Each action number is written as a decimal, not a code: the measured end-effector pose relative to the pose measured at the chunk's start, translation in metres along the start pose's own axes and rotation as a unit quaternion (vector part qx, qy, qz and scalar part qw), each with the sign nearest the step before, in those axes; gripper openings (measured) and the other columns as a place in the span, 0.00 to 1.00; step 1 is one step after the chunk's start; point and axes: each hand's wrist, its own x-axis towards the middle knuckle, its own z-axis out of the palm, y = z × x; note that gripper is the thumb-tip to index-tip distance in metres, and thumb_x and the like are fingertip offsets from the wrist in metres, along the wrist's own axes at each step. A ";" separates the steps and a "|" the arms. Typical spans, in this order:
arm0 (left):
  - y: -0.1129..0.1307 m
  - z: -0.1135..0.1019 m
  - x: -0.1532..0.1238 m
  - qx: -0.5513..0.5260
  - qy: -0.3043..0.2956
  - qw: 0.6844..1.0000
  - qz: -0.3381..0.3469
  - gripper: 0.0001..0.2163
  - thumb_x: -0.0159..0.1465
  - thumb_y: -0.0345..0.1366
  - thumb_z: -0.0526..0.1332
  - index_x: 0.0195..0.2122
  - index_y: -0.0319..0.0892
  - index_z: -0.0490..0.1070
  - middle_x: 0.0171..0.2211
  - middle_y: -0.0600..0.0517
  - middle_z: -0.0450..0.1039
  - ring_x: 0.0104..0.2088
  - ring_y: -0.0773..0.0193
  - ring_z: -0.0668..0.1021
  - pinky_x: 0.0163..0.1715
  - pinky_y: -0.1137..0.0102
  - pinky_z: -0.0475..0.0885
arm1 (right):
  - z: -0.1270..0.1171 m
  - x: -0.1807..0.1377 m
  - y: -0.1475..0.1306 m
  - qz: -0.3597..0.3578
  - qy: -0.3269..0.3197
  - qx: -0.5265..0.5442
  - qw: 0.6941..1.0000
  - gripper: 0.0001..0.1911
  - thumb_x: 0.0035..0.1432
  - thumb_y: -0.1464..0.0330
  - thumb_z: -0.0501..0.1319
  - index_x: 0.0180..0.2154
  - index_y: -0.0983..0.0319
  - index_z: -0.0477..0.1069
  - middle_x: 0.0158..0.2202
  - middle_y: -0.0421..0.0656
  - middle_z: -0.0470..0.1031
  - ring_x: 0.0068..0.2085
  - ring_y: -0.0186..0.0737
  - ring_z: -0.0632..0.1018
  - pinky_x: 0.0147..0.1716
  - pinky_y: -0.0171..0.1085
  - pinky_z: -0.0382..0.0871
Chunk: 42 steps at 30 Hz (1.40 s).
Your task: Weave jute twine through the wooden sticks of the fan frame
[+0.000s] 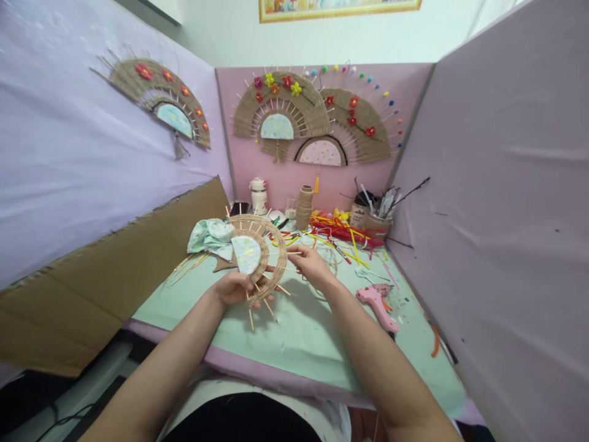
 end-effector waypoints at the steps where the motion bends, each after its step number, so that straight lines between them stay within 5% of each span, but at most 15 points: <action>1: 0.000 0.000 0.000 -0.009 0.003 1.000 0.014 0.32 0.48 0.23 0.53 0.58 0.39 0.58 0.48 0.39 0.71 0.45 0.48 0.76 0.32 0.63 0.75 | 0.002 0.000 0.001 -0.006 0.006 0.002 1.000 0.15 0.46 0.60 0.61 0.36 0.61 0.72 0.24 0.36 0.68 0.19 0.26 0.58 0.18 0.29 0.52; 11: 0.001 -0.002 0.006 -0.053 0.044 0.997 0.045 0.30 0.50 0.20 0.51 0.57 0.41 0.60 0.49 0.42 0.71 0.47 0.50 0.75 0.34 0.65 0.75 | -0.004 0.003 -0.003 -0.050 0.070 -0.005 0.996 0.18 0.48 0.56 0.59 0.31 0.65 0.75 0.14 0.32 0.49 0.17 0.27 0.51 0.16 0.31 0.44; 17: -0.002 0.001 0.007 -0.031 0.067 0.997 0.033 0.33 0.49 0.20 0.53 0.59 0.41 0.57 0.47 0.41 0.72 0.45 0.50 0.76 0.36 0.62 0.74 | -0.006 0.004 -0.002 -0.050 0.099 -0.041 0.993 0.23 0.45 0.50 0.60 0.27 0.64 0.75 0.13 0.32 0.49 0.16 0.27 0.52 0.16 0.32 0.44; 21: -0.002 0.005 0.010 -0.030 0.121 0.988 0.087 0.26 0.52 0.22 0.56 0.55 0.39 0.63 0.49 0.40 0.71 0.46 0.49 0.75 0.42 0.57 0.71 | -0.006 0.005 0.001 -0.054 0.118 -0.051 0.990 0.23 0.45 0.50 0.60 0.29 0.64 0.76 0.13 0.32 0.51 0.16 0.28 0.53 0.16 0.32 0.46; 24: 0.001 0.004 0.011 -0.097 0.166 0.974 0.124 0.18 0.58 0.33 0.56 0.49 0.33 0.68 0.49 0.38 0.71 0.50 0.47 0.72 0.49 0.53 0.65 | -0.004 0.004 0.003 -0.054 0.109 -0.062 0.991 0.23 0.46 0.51 0.60 0.29 0.65 0.76 0.12 0.33 0.52 0.17 0.29 0.54 0.17 0.32 0.47; 29: 0.007 -0.005 0.010 -0.187 0.170 0.958 0.135 0.25 0.59 0.45 0.53 0.52 0.31 0.67 0.46 0.38 0.73 0.47 0.48 0.74 0.48 0.54 0.66 | 0.003 0.001 0.004 -0.028 0.068 -0.086 0.994 0.21 0.48 0.52 0.59 0.31 0.63 0.77 0.12 0.32 0.50 0.17 0.29 0.55 0.17 0.31 0.48; 35: 0.008 -0.011 0.007 -0.187 0.174 0.958 0.133 0.25 0.59 0.39 0.52 0.55 0.28 0.63 0.40 0.38 0.75 0.38 0.55 0.78 0.33 0.66 0.73 | 0.005 -0.002 0.002 -0.031 0.050 -0.076 0.995 0.21 0.49 0.53 0.58 0.33 0.62 0.77 0.13 0.33 0.51 0.18 0.29 0.55 0.17 0.31 0.48; 42: 0.009 -0.011 0.006 -0.192 0.198 0.947 0.167 0.25 0.58 0.38 0.52 0.55 0.30 0.63 0.40 0.39 0.76 0.40 0.54 0.78 0.37 0.64 0.73 | 0.008 -0.003 -0.002 -0.028 -0.002 -0.056 0.998 0.20 0.51 0.54 0.58 0.37 0.63 0.75 0.15 0.33 0.52 0.19 0.29 0.56 0.18 0.30 0.48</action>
